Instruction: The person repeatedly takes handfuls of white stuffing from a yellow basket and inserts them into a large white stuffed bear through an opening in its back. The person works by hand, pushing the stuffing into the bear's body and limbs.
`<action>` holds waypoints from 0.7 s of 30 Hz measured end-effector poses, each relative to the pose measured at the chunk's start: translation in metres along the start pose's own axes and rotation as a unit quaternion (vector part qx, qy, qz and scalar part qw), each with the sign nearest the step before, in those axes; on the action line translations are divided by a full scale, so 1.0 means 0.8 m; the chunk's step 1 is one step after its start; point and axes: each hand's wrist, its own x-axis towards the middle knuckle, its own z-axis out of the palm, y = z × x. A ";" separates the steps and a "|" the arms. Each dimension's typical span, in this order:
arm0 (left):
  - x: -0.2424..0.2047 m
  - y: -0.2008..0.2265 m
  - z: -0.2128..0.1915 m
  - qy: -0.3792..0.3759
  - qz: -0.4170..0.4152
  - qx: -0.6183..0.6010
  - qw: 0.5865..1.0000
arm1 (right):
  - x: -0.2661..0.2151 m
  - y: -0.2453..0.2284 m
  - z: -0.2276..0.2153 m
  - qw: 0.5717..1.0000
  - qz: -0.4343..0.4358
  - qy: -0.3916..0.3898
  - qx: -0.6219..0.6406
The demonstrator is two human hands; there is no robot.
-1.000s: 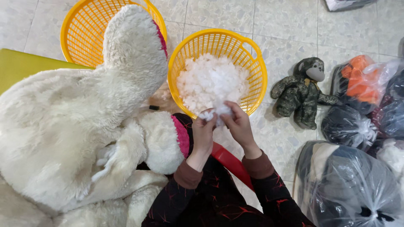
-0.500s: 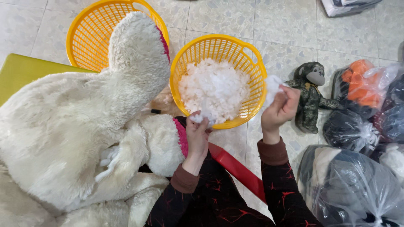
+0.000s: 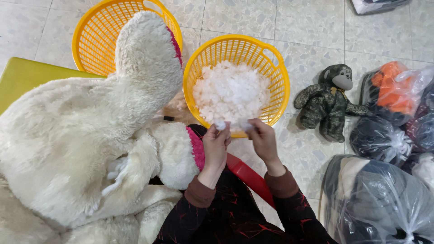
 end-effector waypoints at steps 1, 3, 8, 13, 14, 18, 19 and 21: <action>-0.002 0.009 0.002 0.008 0.031 0.002 0.999 | -0.002 -0.010 -0.015 0.996 -0.061 0.061 -0.018; 0.000 0.025 0.006 0.009 0.120 -0.002 0.993 | -0.009 -0.030 -0.048 0.968 -0.163 0.189 -0.010; 0.070 0.052 0.055 -0.028 0.402 0.249 0.881 | 0.057 -0.032 -0.101 0.858 -0.345 0.363 -0.118; 0.091 0.066 0.078 0.009 0.426 0.636 0.643 | 0.132 0.024 -0.093 0.893 -0.021 -0.031 -0.448; 0.067 0.067 0.071 -0.068 0.403 0.584 0.701 | 0.130 0.030 -0.088 0.895 0.015 -0.100 -0.434; -0.065 0.108 -0.010 -0.092 0.394 0.533 0.743 | 0.081 0.036 -0.057 0.906 0.064 -0.184 -0.376; -0.092 0.135 -0.035 -0.032 0.414 0.548 0.726 | 0.072 0.030 -0.047 0.908 0.040 -0.178 -0.376; -0.128 0.207 -0.084 0.095 0.453 0.636 0.617 | 0.059 0.007 -0.026 0.914 -0.010 -0.161 -0.373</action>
